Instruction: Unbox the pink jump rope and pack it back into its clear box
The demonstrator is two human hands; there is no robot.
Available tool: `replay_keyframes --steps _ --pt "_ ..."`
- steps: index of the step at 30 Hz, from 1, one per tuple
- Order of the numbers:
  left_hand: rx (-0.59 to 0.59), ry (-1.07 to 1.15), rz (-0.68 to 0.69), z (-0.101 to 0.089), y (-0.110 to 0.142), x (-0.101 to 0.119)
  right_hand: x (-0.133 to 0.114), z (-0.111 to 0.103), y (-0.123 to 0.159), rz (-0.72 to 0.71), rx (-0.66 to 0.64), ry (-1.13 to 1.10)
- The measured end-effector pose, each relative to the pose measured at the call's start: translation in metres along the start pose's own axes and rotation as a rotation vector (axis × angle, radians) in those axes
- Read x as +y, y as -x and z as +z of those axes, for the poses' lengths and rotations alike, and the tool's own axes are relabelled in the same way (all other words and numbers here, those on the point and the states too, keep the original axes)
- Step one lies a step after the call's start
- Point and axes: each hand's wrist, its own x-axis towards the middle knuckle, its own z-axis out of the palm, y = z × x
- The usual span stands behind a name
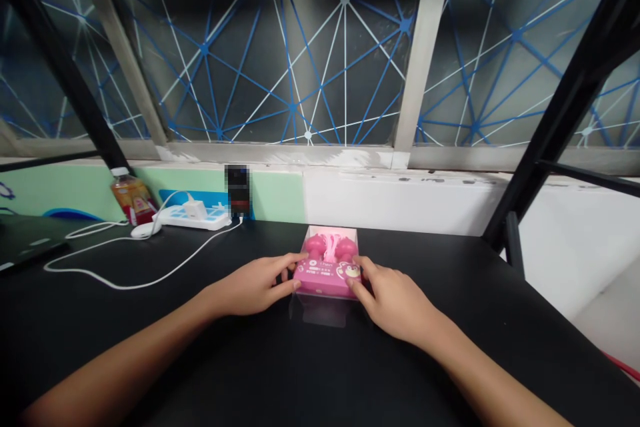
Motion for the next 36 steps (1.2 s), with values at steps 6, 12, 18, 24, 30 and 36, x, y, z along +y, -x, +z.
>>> replay_keyframes --steps 6,12,18,24,30,36 --pt "0.027 0.006 -0.012 0.007 -0.002 -0.001 0.007 0.001 0.000 -0.011 -0.014 -0.043" --pt "0.089 0.039 0.025 0.014 -0.001 0.012 0.011 0.002 0.020 -0.075 -0.045 -0.016" --pt "0.101 -0.044 0.033 0.013 0.001 0.012 0.002 0.006 0.030 -0.199 0.038 0.161" --pt "0.147 -0.056 0.010 0.010 0.011 0.012 0.003 0.012 0.026 -0.290 0.039 0.159" --pt "0.128 -0.006 0.036 0.001 0.002 0.003 -0.018 0.013 0.026 -0.467 0.089 0.267" --pt "0.114 0.054 0.106 -0.003 -0.013 -0.007 -0.034 0.018 0.016 -0.417 0.073 0.277"
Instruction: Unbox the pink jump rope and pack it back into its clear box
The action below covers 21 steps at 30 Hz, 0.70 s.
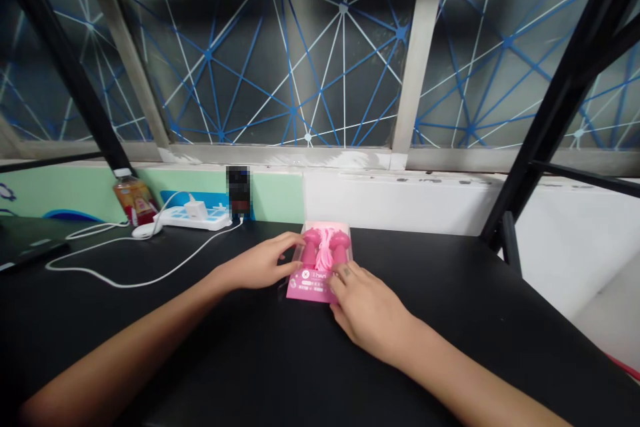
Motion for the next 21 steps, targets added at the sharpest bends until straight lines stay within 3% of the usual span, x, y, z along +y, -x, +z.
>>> replay_keyframes --steps 8,14,21 --pt "0.049 -0.067 -0.044 0.016 0.013 0.002 -0.009 0.014 0.012 0.007 0.097 0.030" --pt "0.101 -0.099 -0.092 0.015 0.012 0.003 -0.026 -0.004 0.022 -0.191 -0.159 -0.123" --pt "0.168 -0.055 -0.186 0.022 -0.011 -0.008 -0.048 -0.036 0.029 -0.384 -0.292 -0.415"
